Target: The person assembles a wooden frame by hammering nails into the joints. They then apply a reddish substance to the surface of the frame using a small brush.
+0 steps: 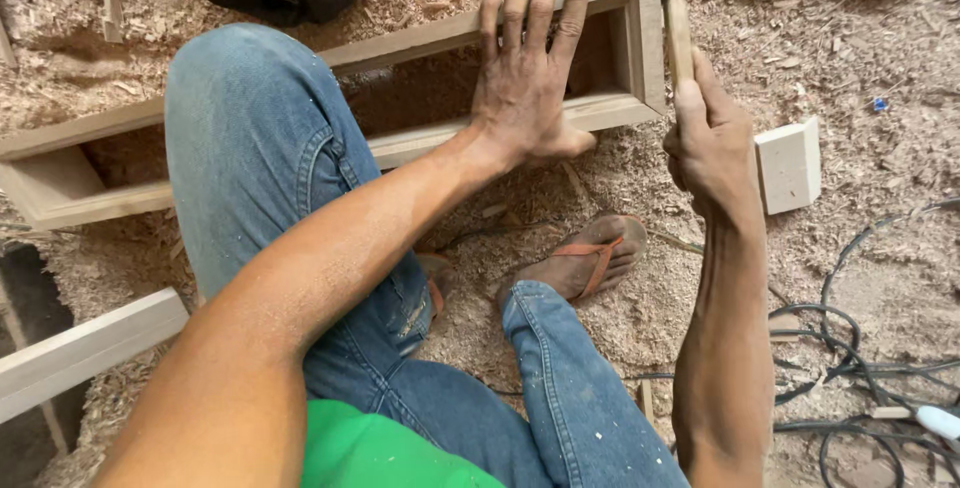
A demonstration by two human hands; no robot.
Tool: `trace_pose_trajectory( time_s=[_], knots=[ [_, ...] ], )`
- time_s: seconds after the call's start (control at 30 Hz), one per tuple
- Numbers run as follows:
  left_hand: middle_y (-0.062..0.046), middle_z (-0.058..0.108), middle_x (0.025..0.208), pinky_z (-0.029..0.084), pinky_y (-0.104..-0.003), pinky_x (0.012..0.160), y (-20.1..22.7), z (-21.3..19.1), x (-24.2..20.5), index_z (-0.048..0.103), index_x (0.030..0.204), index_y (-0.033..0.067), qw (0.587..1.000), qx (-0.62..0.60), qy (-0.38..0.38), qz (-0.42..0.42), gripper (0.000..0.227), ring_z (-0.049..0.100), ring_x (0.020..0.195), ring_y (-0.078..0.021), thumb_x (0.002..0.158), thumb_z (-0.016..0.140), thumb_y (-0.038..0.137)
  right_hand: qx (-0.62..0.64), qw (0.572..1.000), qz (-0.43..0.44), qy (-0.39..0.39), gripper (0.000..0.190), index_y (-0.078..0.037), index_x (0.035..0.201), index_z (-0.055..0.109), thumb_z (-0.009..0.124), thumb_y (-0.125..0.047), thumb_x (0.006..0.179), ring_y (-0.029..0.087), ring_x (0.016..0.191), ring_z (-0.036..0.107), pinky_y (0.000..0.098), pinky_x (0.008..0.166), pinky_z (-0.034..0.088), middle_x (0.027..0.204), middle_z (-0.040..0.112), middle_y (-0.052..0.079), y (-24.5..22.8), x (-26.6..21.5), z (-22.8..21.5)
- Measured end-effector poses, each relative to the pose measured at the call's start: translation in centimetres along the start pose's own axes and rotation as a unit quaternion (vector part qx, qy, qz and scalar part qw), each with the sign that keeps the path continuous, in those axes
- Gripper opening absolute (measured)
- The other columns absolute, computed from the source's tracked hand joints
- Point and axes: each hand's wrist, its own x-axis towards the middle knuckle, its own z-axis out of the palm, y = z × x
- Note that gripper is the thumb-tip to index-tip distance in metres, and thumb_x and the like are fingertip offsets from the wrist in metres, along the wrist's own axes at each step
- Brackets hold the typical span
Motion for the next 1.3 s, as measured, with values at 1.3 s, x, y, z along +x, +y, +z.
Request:
trace_pose_trajectory(
  time_s=[1.3],
  knots=[
    [-0.021,0.036,0.157,0.039,-0.054,0.112,-6.6,-8.4,5.7,0.011,0.161,0.0091,0.926,-0.100,-0.346,-0.116,0.121,0.045,0.138,-0.0331,0.075,0.083,0.054,0.205,0.974,0.011,0.097,0.054,-0.018,0.161,0.037,0.041,-0.030,0.109,0.003,0.043,0.037,0.0185,0.032,0.032,0.061,0.042,-0.007,2.1,-5.5,1.9]
  ],
)
